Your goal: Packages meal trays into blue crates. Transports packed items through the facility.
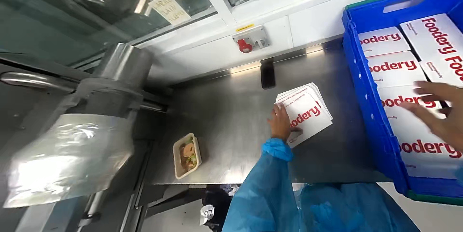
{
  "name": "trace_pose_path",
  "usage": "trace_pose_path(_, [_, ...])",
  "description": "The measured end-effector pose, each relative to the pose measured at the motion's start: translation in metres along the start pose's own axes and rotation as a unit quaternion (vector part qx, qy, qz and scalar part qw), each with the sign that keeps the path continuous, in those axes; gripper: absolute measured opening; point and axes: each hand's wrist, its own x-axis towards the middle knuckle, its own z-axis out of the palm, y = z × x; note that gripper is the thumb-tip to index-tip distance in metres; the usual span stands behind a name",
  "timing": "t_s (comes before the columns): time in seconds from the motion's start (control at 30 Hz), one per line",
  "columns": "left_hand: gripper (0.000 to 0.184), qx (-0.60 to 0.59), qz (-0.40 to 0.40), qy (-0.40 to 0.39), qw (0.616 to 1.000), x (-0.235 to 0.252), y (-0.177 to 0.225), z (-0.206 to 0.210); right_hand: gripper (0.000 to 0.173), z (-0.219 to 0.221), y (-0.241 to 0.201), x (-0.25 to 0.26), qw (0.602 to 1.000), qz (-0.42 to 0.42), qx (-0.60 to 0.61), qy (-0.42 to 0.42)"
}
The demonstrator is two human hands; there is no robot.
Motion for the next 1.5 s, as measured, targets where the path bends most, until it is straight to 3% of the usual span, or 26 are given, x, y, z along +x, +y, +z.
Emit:
trace_pose_path(0.1, [0.094, -0.057, -0.012, 0.044, 0.997, 0.002, -0.009, -0.014, 0.055, 0.037, -0.058, -0.019, 0.993, -0.115, 0.015, 0.021])
trace_pose_path(0.17, [0.070, -0.086, 0.006, 0.064, 0.994, -0.008, -0.021, -0.025, 0.060, 0.069, -0.086, -0.026, 0.990, -0.134, 0.028, 0.024])
trace_pose_path(0.23, [0.041, -0.145, 0.075, 0.064, 0.985, -0.033, -0.039, -0.042, 0.074, 0.096, -0.103, -0.022, 0.990, -0.127, 0.059, 0.026])
trace_pose_path(0.3, [0.023, -0.216, 0.177, 0.063, 0.958, -0.079, -0.061, -0.051, 0.095, 0.118, -0.113, -0.011, 0.986, -0.134, 0.093, 0.016])
trace_pose_path(0.33, [0.020, -0.241, 0.205, 0.077, 0.945, -0.109, -0.071, -0.051, 0.097, 0.127, -0.119, -0.009, 0.983, -0.142, 0.112, 0.003])
trace_pose_path(0.37, [0.019, -0.253, 0.214, 0.103, 0.938, -0.141, -0.082, -0.050, 0.088, 0.132, -0.129, -0.011, 0.980, -0.144, 0.136, -0.015])
trace_pose_path(0.47, [0.023, -0.261, 0.161, 0.182, 0.934, -0.224, -0.117, -0.037, 0.046, 0.146, -0.171, -0.036, 0.967, -0.170, 0.177, -0.068])
trace_pose_path(0.57, [0.036, -0.224, 0.086, 0.226, 0.944, -0.286, -0.156, -0.020, 0.045, 0.171, -0.218, -0.079, 0.954, -0.225, 0.171, -0.099])
trace_pose_path(0.63, [0.040, -0.195, 0.061, 0.281, 0.938, -0.323, -0.181, -0.010, 0.045, 0.180, -0.249, -0.106, 0.938, -0.253, 0.172, -0.163])
trace_pose_path(0.73, [0.037, -0.189, 0.026, 0.364, 0.912, -0.381, -0.209, 0.001, 0.031, 0.182, -0.290, -0.138, 0.876, -0.268, 0.173, -0.362])
trace_pose_path(0.87, [0.033, -0.232, -0.012, 0.386, 0.893, -0.441, -0.227, 0.022, 0.013, 0.187, -0.337, -0.163, 0.704, -0.261, 0.176, -0.636])
trace_pose_path(0.93, [0.035, -0.213, -0.042, 0.374, 0.902, -0.456, -0.230, 0.039, 0.008, 0.205, -0.352, -0.179, 0.645, -0.284, 0.158, -0.691])
trace_pose_path(0.97, [0.038, -0.186, -0.060, 0.370, 0.908, -0.461, -0.232, 0.047, 0.006, 0.214, -0.357, -0.187, 0.635, -0.293, 0.160, -0.696])
trace_pose_path(1.1, [0.088, -0.155, -0.103, 0.344, 0.920, -0.465, -0.234, 0.053, 0.005, 0.230, -0.376, -0.208, 0.641, -0.246, 0.204, -0.698])
trace_pose_path(1.13, [0.083, -0.181, -0.110, 0.324, 0.922, -0.464, -0.234, 0.048, 0.004, 0.230, -0.381, -0.212, 0.658, -0.239, 0.210, -0.682])
trace_pose_path(1.2, [0.054, -0.252, -0.107, 0.287, 0.918, -0.460, -0.236, 0.038, 0.010, 0.228, -0.387, -0.216, 0.728, -0.267, 0.207, -0.596])
trace_pose_path(1.27, [0.030, -0.292, -0.087, 0.246, 0.920, -0.453, -0.239, 0.030, 0.031, 0.227, -0.385, -0.219, 0.818, -0.351, 0.155, -0.428])
trace_pose_path(1.3, [0.026, -0.292, -0.069, 0.227, 0.927, -0.447, -0.244, 0.028, 0.043, 0.229, -0.381, -0.217, 0.838, -0.390, 0.138, -0.356])
trace_pose_path(1.37, [0.027, -0.265, -0.030, 0.185, 0.946, -0.434, -0.259, 0.016, 0.064, 0.234, -0.374, -0.201, 0.829, -0.441, 0.124, -0.320])
trace_pose_path(1.4, [0.032, -0.241, -0.017, 0.166, 0.956, -0.426, -0.266, 0.008, 0.065, 0.238, -0.370, -0.189, 0.812, -0.468, 0.131, -0.323])
trace_pose_path(1.47, [0.048, -0.172, -0.013, 0.167, 0.971, -0.403, -0.280, -0.005, 0.041, 0.248, -0.366, -0.161, 0.783, -0.498, 0.155, -0.337])
trace_pose_path(1.5, [0.055, -0.141, -0.014, 0.168, 0.975, -0.386, -0.290, -0.011, 0.038, 0.254, -0.367, -0.148, 0.788, -0.483, 0.164, -0.346])
